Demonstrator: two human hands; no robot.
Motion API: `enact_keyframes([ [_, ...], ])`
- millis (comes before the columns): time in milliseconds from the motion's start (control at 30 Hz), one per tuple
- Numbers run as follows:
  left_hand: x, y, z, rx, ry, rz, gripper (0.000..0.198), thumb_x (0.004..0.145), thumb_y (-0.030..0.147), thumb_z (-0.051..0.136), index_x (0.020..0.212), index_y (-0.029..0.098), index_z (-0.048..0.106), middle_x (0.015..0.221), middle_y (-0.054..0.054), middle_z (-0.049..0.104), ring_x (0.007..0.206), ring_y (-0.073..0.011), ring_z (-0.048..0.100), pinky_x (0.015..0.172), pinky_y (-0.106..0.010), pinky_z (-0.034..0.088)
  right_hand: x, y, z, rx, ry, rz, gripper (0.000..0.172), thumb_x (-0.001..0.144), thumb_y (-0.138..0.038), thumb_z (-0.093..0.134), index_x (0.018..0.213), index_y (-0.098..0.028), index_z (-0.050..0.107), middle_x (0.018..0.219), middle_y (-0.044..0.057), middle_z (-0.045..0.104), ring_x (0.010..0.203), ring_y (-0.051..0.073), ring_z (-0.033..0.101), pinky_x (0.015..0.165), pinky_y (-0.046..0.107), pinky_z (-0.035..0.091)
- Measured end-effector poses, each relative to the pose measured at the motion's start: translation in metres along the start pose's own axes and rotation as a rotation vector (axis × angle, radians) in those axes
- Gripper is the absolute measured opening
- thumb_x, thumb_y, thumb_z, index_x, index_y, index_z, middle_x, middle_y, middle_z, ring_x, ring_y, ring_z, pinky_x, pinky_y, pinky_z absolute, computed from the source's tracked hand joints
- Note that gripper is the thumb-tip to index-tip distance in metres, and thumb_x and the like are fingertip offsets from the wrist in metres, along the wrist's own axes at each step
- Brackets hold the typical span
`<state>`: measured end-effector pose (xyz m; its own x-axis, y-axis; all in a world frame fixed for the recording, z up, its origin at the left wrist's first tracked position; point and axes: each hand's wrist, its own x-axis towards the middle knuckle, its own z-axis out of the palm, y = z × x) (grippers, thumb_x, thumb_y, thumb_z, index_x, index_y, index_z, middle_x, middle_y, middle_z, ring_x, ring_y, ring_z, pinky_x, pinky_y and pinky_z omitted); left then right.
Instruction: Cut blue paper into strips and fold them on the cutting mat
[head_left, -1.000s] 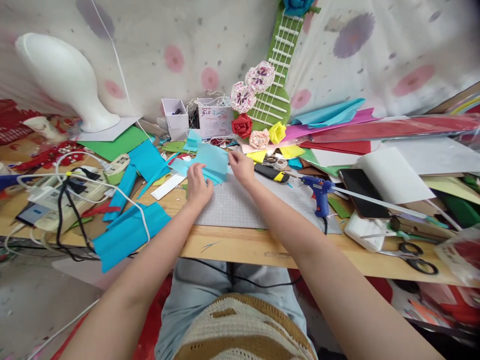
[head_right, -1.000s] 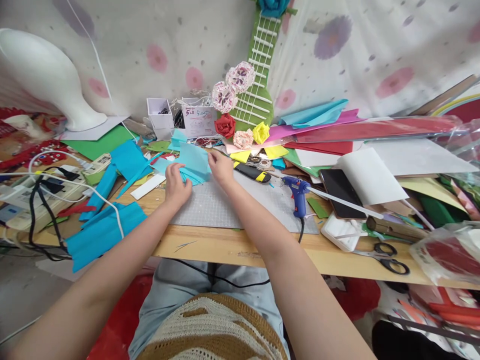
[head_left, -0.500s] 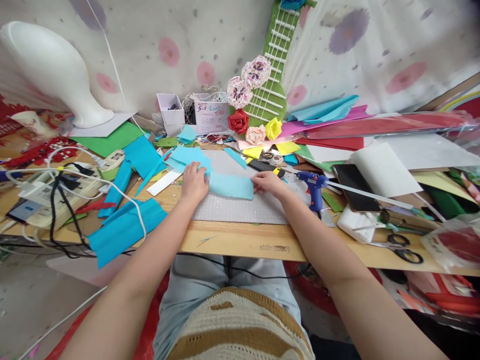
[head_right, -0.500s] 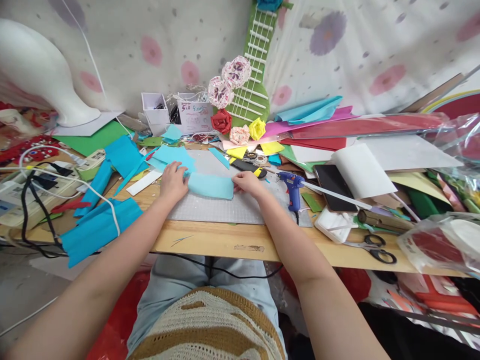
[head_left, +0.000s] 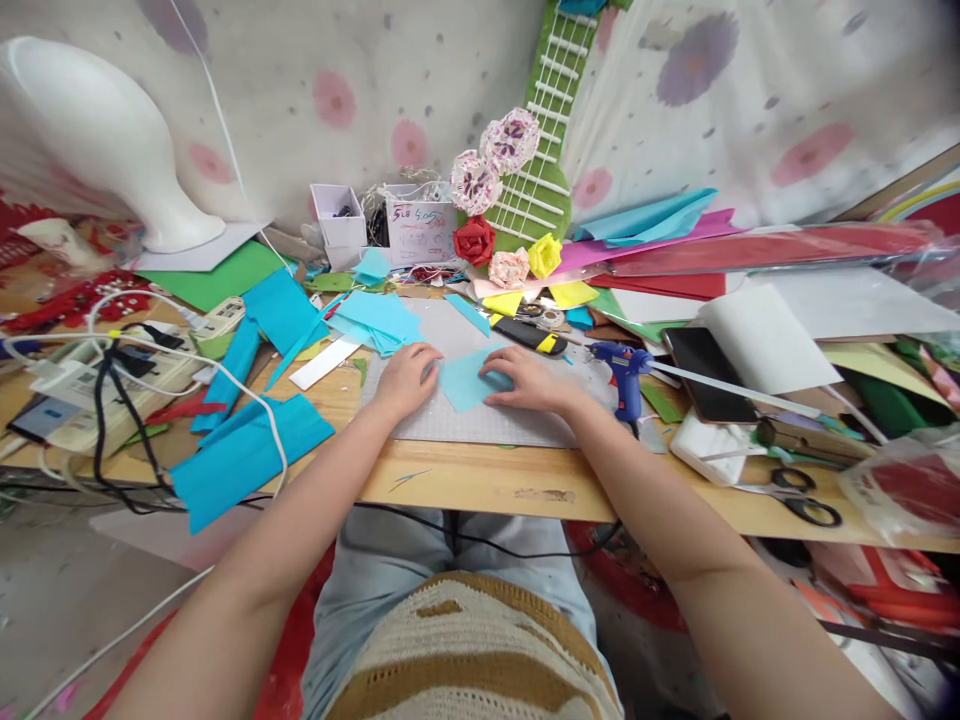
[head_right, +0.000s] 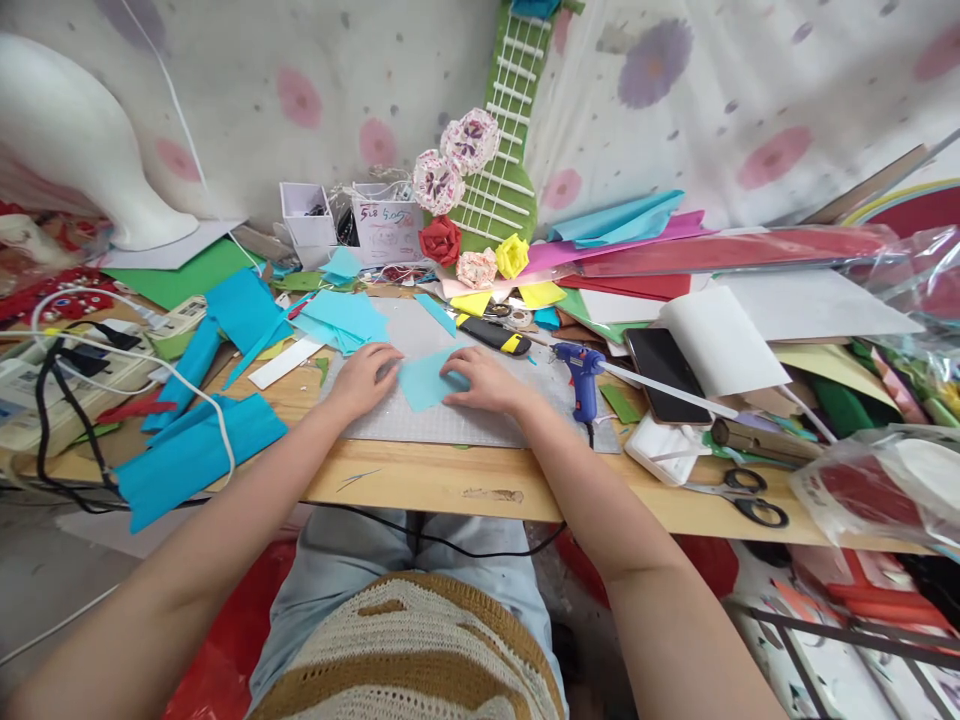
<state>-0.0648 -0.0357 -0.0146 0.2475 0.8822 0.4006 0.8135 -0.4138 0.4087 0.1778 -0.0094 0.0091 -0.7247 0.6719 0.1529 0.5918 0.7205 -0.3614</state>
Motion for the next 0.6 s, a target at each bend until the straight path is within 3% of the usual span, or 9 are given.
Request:
enact_keyframes([
  [100,0.004,0.007,0.007,-0.041,0.011,-0.114,0.025,0.076,0.026,0.06,0.1,0.018,0.062,0.091,-0.007,0.063,0.092,-0.0221,0.056,0.087,-0.037,0.043,0.004,-0.002,0.009,-0.037,0.05,0.016,0.036,0.074,-0.043,0.064,0.104,-0.023,0.063,0.111,0.009,0.057,0.107,0.023,0.051,0.096,0.04,0.04],
  [167,0.006,0.009,0.011,-0.109,-0.008,-0.168,0.031,0.07,0.022,0.065,0.101,0.018,0.06,0.082,-0.004,0.061,0.084,-0.0207,0.056,0.082,-0.036,0.044,0.007,-0.005,0.014,-0.049,0.08,0.02,0.034,0.077,-0.044,0.061,0.104,-0.023,0.063,0.11,0.009,0.058,0.106,0.023,0.051,0.095,0.04,0.041],
  [300,0.008,0.008,0.012,-0.345,0.018,-0.279,0.03,0.07,0.013,0.061,0.099,0.021,0.056,0.072,0.002,0.055,0.071,-0.0142,0.055,0.072,-0.028,0.046,0.007,-0.011,0.018,-0.023,0.113,-0.025,0.044,0.076,-0.05,0.061,0.108,-0.02,0.061,0.113,0.011,0.057,0.106,0.024,0.05,0.096,0.042,0.04],
  [433,0.011,0.008,0.012,-0.672,0.072,-0.354,0.031,0.074,0.015,0.057,0.104,0.023,0.048,0.084,0.003,0.051,0.058,-0.0068,0.054,0.058,-0.022,0.048,0.004,-0.014,0.017,-0.034,0.155,-0.093,0.06,0.073,-0.051,0.062,0.124,-0.02,0.051,0.124,0.014,0.05,0.115,0.028,0.045,0.098,0.048,0.037],
  [600,0.018,0.01,0.008,-0.951,0.085,-0.596,0.034,0.075,0.014,0.055,0.105,0.023,0.041,0.091,0.001,0.05,0.053,-0.0047,0.055,0.046,-0.02,0.049,0.006,-0.012,0.018,-0.163,0.231,-0.099,0.058,0.074,-0.033,0.059,0.129,-0.02,0.045,0.131,0.014,0.045,0.124,0.03,0.037,0.101,0.052,0.033],
])
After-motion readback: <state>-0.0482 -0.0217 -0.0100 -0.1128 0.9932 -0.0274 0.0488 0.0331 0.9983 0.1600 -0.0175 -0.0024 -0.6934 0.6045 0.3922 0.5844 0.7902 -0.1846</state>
